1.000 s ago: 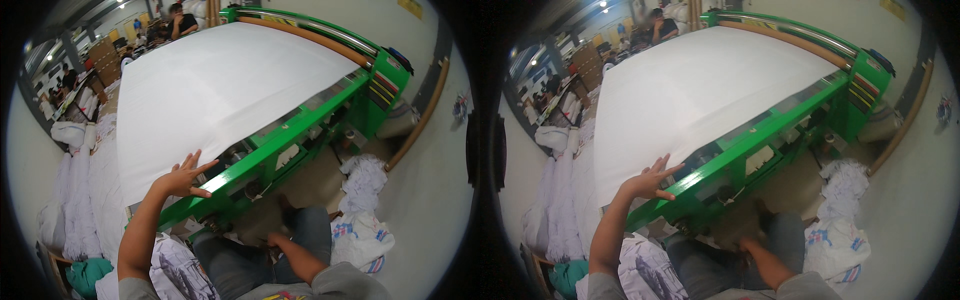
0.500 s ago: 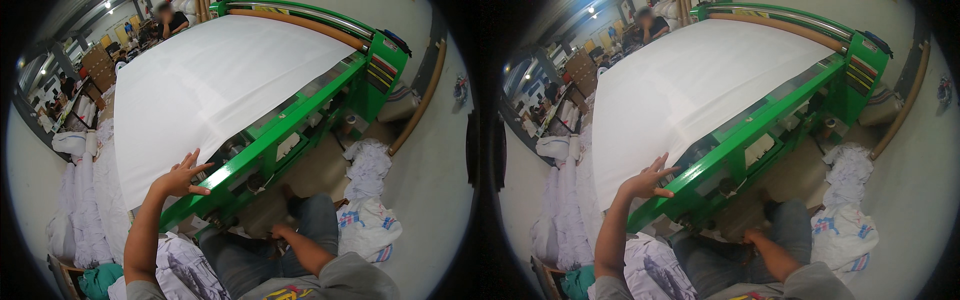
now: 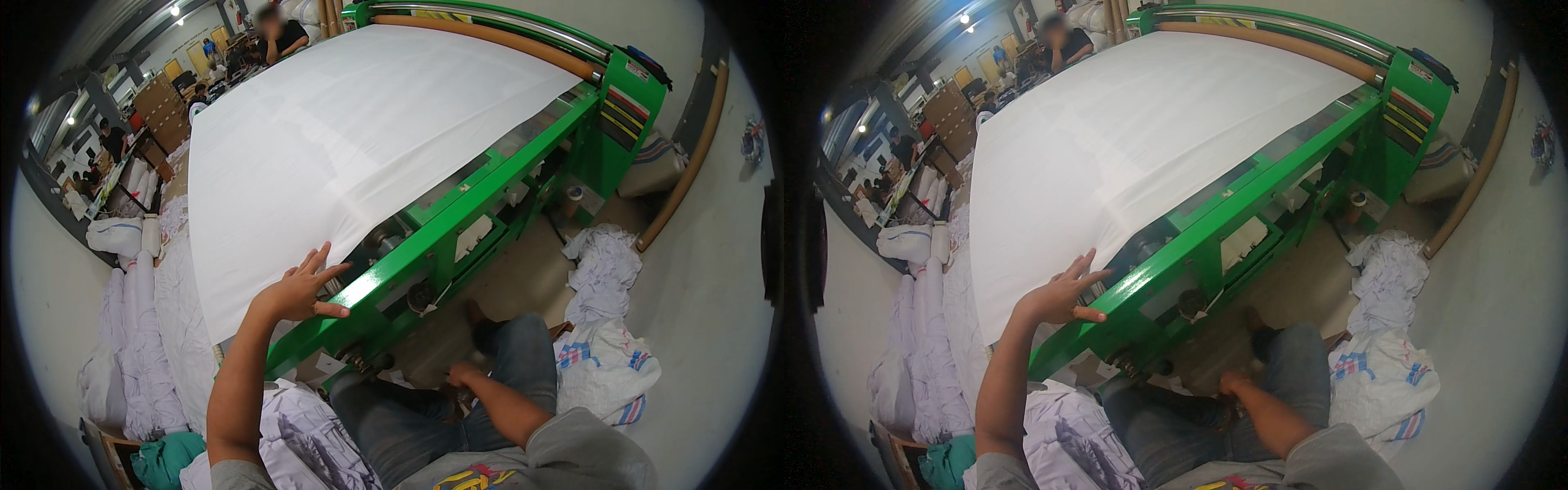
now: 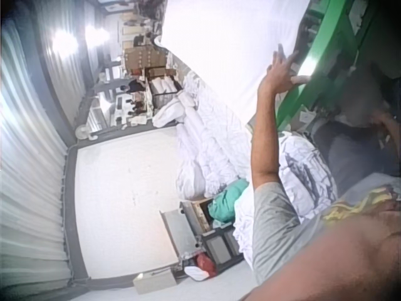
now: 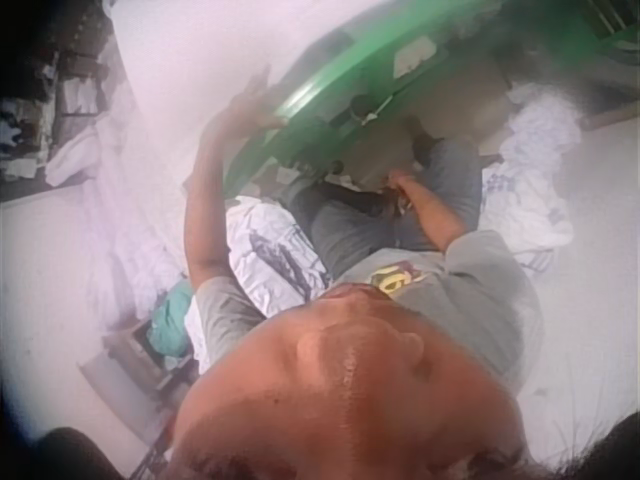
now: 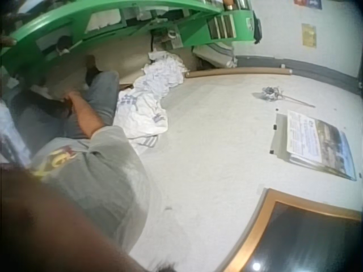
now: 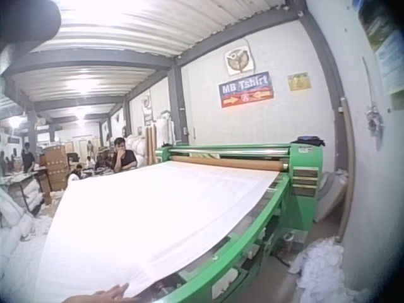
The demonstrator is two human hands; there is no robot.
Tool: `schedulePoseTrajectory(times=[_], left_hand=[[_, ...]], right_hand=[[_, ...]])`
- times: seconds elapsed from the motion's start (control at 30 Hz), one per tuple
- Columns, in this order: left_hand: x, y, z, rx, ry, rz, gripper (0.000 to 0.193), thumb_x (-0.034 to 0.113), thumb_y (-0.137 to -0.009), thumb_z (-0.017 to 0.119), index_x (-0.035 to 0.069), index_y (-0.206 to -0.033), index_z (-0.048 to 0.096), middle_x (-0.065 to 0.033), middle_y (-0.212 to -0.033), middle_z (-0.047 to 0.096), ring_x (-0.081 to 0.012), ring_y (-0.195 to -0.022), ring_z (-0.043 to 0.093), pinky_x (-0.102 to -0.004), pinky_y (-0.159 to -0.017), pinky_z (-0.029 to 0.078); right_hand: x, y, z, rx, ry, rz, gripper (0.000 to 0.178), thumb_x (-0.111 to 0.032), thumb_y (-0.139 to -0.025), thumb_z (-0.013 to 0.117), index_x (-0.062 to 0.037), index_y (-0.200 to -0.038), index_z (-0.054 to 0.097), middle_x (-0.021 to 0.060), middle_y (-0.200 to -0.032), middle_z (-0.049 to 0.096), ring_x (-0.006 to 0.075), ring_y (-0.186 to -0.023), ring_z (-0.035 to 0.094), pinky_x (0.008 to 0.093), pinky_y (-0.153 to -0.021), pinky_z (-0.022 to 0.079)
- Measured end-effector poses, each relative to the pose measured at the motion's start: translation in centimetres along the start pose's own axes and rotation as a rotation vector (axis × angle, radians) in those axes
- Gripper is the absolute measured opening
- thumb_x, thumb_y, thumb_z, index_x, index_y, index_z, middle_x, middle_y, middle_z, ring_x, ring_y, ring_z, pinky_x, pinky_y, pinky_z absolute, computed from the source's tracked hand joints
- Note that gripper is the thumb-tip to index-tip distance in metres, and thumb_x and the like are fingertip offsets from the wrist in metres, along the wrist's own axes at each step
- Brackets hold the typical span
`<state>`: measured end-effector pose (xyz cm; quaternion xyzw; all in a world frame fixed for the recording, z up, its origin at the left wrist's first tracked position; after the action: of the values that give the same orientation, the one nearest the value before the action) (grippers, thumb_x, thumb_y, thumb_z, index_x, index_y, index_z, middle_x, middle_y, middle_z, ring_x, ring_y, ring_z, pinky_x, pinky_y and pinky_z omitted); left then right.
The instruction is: The person adjusts a large white fabric sheet on a printing machine, uses scissors to cut the fabric, and manipulates a crank or handle on the side of the green machine.
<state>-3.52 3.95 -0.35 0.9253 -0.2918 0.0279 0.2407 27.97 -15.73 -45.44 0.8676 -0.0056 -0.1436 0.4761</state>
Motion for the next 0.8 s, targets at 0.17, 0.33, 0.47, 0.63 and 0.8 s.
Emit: schedulePoseTrajectory(times=[0.17,0.33,0.47,0.63,0.8], left_hand=[[-0.1,0.1,0.1,0.0,0.008,-0.003,0.11,0.081,-0.087,0.074,0.024,-0.173,0.037,-0.0242,-0.185,0.003,-0.0445,-0.171,0.009,-0.0665,-0.133,0.024],[-0.7,0.3,0.4,0.023,0.048,0.017,0.115,0.091,-0.082,0.069,0.025,-0.172,0.041,-0.0245,-0.185,0.004,-0.0439,-0.171,0.007,-0.0653,-0.134,0.022],[-0.2,-0.3,0.1,0.024,0.041,0.03,0.115,0.091,-0.082,0.069,0.024,-0.172,0.041,-0.0243,-0.185,0.004,-0.0429,-0.171,0.007,-0.0644,-0.134,0.022],[-0.1,0.3,0.1,-0.018,0.019,0.0,0.109,0.081,-0.088,0.073,0.02,-0.172,0.038,-0.0237,-0.185,0.003,-0.0426,-0.171,0.008,-0.0645,-0.134,0.024],[-0.2,-0.1,0.2,0.007,0.05,0.014,0.11,0.084,-0.085,0.073,0.023,-0.171,0.042,-0.0238,-0.185,0.004,-0.0429,-0.171,0.008,-0.0644,-0.134,0.024]], right_hand=[[-0.1,-1.2,0.8,-0.027,0.065,-0.091,0.041,-0.024,-0.102,0.06,-0.0038,-0.132,0.079,0.0197,-0.14,0.074,0.0402,-0.127,0.072,0.0505,-0.108,0.055],[-0.3,-2.7,1.6,-0.02,0.025,-0.145,0.046,-0.033,-0.105,0.056,-0.0036,-0.133,0.077,0.0224,-0.138,0.074,0.0422,-0.127,0.07,0.0491,-0.109,0.054],[1.1,-3.7,2.6,0.018,0.043,-0.152,0.047,-0.033,-0.103,0.057,-0.0036,-0.134,0.077,0.0232,-0.139,0.073,0.0423,-0.127,0.07,0.0488,-0.108,0.053],[-0.1,-1.6,1.5,-0.048,0.031,-0.13,0.047,-0.028,-0.099,0.057,-0.0019,-0.134,0.077,0.0246,-0.139,0.073,0.0427,-0.126,0.071,0.049,-0.108,0.054],[0.8,-2.6,2.3,-0.046,0.102,-0.201,0.042,-0.024,-0.094,0.061,-0.0017,-0.124,0.081,0.0242,-0.13,0.077,0.0433,-0.117,0.074,0.0494,-0.1,0.056]])
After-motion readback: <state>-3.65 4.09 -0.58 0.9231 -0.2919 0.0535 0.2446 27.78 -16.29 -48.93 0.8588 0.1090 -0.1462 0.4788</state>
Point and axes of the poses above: each hand's wrist, its own y-axis away from the middle knuckle, its own z-axis out of the palm, x = y × z, the point moved 3 cm from there along -y, towards the middle knuckle
